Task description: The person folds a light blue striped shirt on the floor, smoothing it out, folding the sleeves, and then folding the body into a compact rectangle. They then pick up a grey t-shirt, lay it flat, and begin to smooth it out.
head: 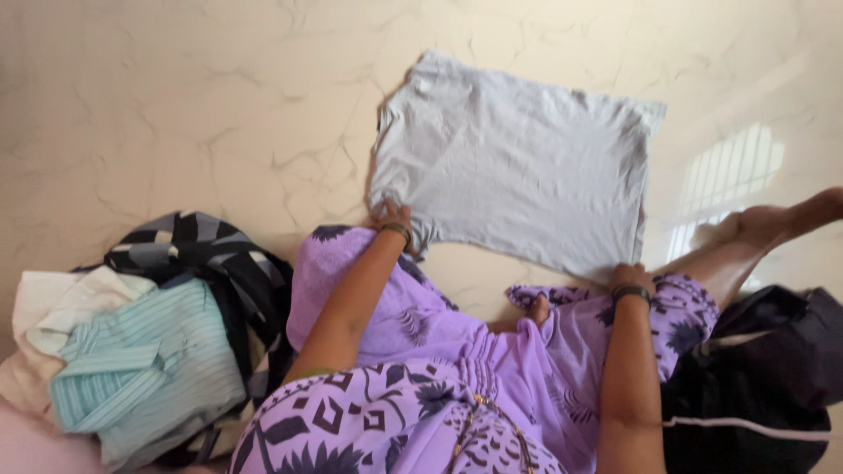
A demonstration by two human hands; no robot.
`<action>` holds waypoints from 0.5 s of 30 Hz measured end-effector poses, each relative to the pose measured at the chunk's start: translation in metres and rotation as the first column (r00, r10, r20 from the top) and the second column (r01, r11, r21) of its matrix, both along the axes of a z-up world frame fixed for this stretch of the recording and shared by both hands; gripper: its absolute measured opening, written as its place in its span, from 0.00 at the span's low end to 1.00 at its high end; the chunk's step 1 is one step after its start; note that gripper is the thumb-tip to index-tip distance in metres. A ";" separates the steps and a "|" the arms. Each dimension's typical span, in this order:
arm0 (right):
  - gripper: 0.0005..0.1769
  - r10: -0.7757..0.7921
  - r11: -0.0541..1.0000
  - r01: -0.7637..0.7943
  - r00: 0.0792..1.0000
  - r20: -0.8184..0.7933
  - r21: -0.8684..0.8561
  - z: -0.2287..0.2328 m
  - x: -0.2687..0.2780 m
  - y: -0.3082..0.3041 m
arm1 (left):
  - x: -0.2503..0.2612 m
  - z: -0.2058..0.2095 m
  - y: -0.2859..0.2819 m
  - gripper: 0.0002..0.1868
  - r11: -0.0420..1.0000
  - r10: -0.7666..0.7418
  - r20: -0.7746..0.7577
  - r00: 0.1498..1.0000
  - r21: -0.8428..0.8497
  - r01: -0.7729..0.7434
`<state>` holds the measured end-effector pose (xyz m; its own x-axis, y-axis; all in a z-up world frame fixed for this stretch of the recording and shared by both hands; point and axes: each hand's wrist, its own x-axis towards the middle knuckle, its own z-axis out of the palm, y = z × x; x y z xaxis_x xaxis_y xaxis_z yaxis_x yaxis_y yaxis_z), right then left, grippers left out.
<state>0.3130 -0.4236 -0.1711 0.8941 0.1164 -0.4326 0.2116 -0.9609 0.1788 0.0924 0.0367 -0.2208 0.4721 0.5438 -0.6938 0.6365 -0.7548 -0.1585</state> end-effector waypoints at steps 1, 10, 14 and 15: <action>0.22 -0.023 1.000 0.022 0.999 -0.048 -0.021 0.005 -0.003 0.000 | 0.000 0.004 0.000 0.79 0.997 -0.070 -0.030 0.997 0.035 0.071; 0.22 0.043 0.996 -0.058 0.978 -0.206 -0.068 0.032 -0.019 -0.003 | -0.009 0.058 0.003 0.63 0.993 0.104 0.228 0.968 -0.069 -0.091; 0.19 -0.140 0.914 0.061 0.975 0.170 0.402 0.024 -0.013 0.015 | 0.011 0.020 0.003 0.41 0.991 0.070 0.834 0.548 0.003 -0.133; 0.18 -0.125 0.852 -0.053 0.946 0.300 0.522 0.017 -0.012 0.030 | 0.020 0.010 -0.001 0.38 0.999 0.013 0.899 0.439 0.008 -0.046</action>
